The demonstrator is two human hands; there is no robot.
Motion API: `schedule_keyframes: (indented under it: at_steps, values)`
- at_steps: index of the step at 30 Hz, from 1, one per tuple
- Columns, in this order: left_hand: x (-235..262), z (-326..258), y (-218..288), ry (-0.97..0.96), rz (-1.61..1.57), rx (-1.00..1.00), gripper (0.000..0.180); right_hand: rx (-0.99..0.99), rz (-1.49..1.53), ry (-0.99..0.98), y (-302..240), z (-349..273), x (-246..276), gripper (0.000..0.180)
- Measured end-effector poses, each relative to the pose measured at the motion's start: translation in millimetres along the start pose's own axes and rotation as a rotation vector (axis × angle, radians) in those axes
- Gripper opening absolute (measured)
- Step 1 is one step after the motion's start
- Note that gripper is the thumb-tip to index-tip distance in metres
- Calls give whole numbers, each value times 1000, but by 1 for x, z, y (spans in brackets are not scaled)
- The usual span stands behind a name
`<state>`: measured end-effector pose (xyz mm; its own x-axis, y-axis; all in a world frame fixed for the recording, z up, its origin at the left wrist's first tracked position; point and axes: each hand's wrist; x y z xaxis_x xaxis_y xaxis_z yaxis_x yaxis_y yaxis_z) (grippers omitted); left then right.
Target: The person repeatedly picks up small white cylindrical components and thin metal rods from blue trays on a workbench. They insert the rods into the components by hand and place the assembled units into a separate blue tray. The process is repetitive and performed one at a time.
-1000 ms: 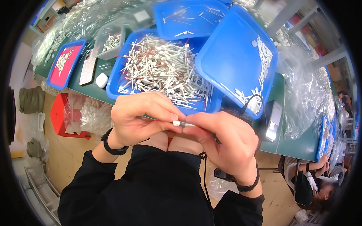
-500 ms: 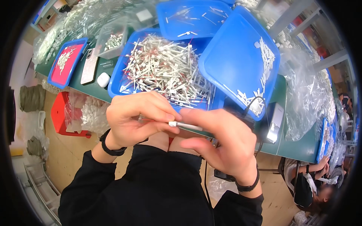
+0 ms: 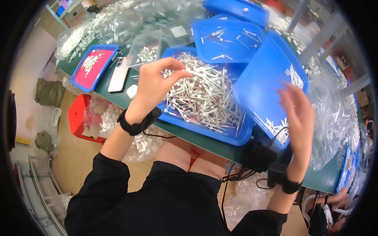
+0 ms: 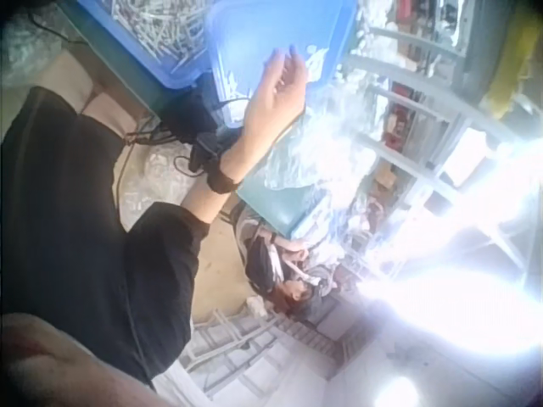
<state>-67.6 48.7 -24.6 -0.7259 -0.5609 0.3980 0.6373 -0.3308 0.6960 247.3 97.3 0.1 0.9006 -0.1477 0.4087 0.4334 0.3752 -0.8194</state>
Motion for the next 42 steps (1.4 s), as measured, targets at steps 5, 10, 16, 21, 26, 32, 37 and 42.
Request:
schedule_keyframes:
  at_steps: [5, 10, 16, 21, 26, 32, 37, 42]
  values:
    - [11, 25, -48, -294, 451, -23, 47, -63, -464, -35, 85, 36, 47, 30]
    - [27, 100, -105, -128, 742, 122, 25, -1, -728, -99, 141, 35, 63, 26]
    - [31, 103, -204, -249, 996, 245, 25, 31, -654, -70, 151, 37, 40, 13]
    - [34, 101, -224, 17, 894, 150, 12, 44, -595, -24, 142, 31, 36, 10]
    - [40, 111, -176, -71, 682, 437, 21, -13, -599, -20, 137, 30, 39, 15]
    - [69, 112, -171, 215, 570, 419, 28, -8, -606, -50, 141, 38, 40, 22]
    - [52, 104, -82, 280, 42, 39, 24, -52, -487, 119, 130, 38, 82, 18]
    - [31, 16, 56, -89, -54, -228, 33, -21, -78, 4, -13, 6, 70, 21]
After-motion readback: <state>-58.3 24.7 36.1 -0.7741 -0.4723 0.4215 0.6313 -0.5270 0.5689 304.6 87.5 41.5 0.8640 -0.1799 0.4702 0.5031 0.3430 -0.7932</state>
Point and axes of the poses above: each hand's wrist, its own z-axis towards the middle knuckle, its own x-axis out of the back of the hand, y = z × x, and after that the axes turned 14 degrees about y, right-handed
